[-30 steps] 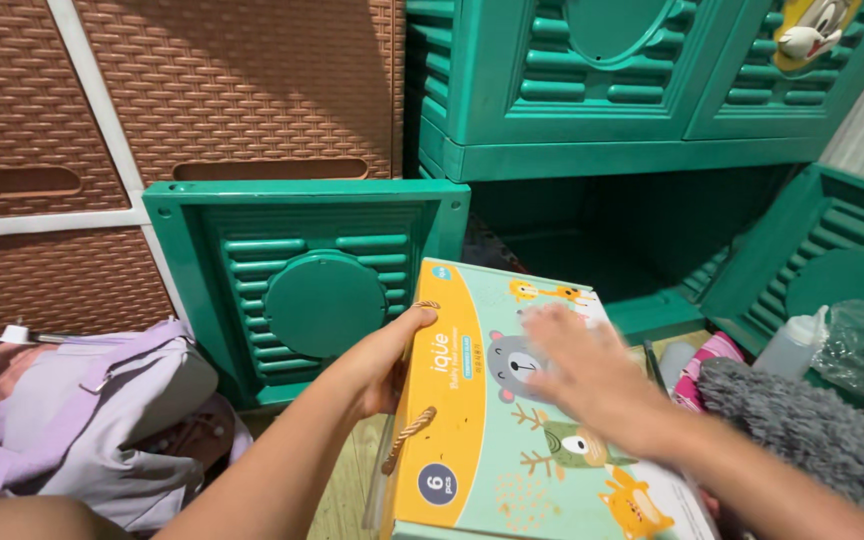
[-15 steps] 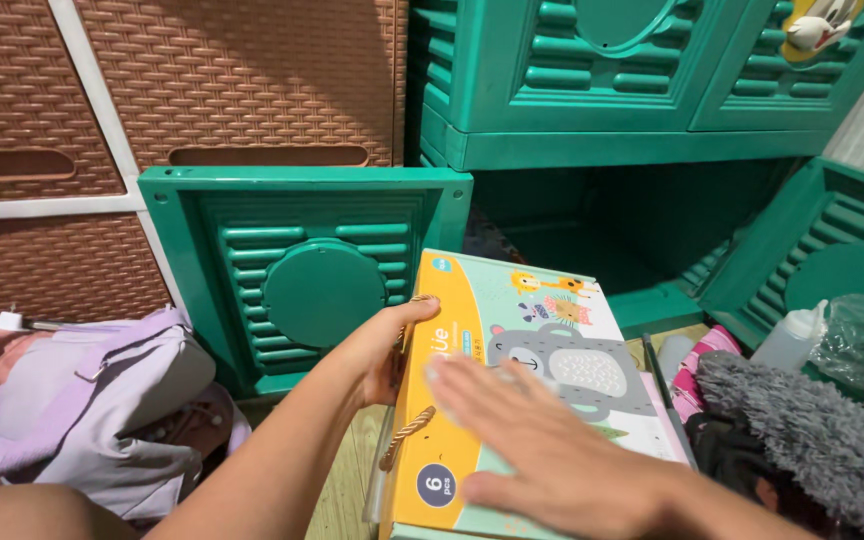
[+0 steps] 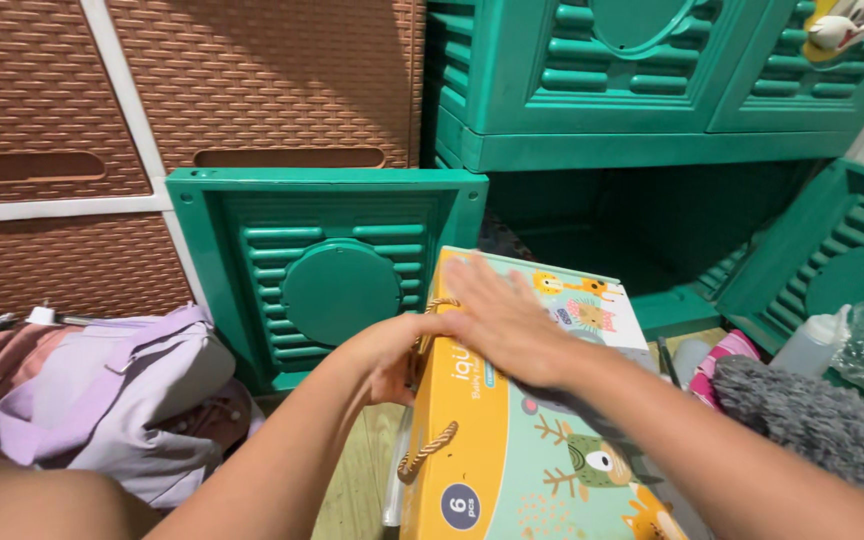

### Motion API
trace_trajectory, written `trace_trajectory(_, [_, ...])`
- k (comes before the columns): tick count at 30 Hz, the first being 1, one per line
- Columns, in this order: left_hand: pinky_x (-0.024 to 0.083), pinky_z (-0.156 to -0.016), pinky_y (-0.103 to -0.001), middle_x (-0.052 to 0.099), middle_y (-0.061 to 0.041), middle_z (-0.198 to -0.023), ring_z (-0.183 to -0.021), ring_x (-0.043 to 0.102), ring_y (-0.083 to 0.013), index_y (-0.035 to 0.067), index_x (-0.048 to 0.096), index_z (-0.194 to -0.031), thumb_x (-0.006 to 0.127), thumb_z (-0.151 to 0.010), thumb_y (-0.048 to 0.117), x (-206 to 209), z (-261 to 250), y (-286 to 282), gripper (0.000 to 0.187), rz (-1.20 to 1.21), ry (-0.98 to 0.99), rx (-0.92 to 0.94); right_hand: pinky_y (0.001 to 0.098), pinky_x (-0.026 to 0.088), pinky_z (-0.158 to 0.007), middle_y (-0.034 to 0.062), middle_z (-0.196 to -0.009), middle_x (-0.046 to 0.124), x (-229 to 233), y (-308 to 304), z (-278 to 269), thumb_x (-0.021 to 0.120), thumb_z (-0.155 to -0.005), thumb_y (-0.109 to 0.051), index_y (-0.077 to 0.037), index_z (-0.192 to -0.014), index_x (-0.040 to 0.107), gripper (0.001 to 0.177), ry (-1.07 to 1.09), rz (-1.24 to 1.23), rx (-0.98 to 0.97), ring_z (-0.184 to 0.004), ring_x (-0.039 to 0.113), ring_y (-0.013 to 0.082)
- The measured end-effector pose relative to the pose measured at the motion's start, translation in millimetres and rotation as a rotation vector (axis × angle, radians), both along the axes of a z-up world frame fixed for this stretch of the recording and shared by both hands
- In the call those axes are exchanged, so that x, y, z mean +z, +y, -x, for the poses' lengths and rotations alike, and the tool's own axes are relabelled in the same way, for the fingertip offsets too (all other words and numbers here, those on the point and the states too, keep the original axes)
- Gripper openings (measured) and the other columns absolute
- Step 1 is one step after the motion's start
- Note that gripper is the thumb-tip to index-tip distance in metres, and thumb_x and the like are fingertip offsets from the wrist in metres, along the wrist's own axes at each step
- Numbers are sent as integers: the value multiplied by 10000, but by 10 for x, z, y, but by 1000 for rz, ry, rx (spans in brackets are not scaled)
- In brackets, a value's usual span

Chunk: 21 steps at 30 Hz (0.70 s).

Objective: The person wipes the inside of a green plastic storage cabinet with a white cloth. They then place several items, including a pink cloth, a box of baby socks, and a yellow box, into the cabinet.

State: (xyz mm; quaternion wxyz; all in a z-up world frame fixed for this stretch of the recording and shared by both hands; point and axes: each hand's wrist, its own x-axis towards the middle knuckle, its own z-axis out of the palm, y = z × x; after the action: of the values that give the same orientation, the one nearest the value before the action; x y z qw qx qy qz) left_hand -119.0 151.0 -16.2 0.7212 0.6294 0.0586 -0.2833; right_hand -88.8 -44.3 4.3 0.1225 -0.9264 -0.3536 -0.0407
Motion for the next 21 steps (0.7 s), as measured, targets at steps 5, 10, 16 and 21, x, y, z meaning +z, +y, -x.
trace_trajectory(5, [530, -954, -539, 763, -78, -1169, -1080, 724, -223, 133, 661, -1278, 715, -798, 380, -19, 5, 37, 543, 3, 17, 29, 571, -18, -1219, 77, -1718, 100, 33, -53, -40, 231, -1028, -558, -126, -1632, 165, 746, -161, 116, 41, -1584, -33, 280])
trace_trajectory(10, [541, -961, -524, 754, -100, -1197, -1104, 719, -233, 115, 663, -1302, 752, -798, 351, -36, -43, 13, 564, 22, 32, 41, 566, 20, -1215, 49, -1712, 104, -10, -291, -184, 274, -991, -588, -142, -1614, 158, 775, -154, 107, -266, -1583, -1, 247])
trace_trajectory(16, [506, -950, -580, 728, -82, -1283, -1213, 673, -288, 220, 650, -1340, 604, -812, 604, 28, -12, -9, 654, -10, 41, 76, 526, -24, -1219, 127, -1716, 28, -34, -3, 414, 271, -1017, -601, -91, -1619, 70, 815, 29, 104, -23, -1585, -18, 252])
trace_trajectory(21, [487, -912, -620, 732, -62, -1282, -1215, 659, -293, 275, 664, -1336, 411, -762, 830, 57, -10, -8, 837, 119, 72, 36, 532, -48, -1214, 127, -1752, 114, 45, -234, 979, 381, -1041, -532, -92, -1648, 144, 786, 90, 107, 351, -1620, -2, 285])
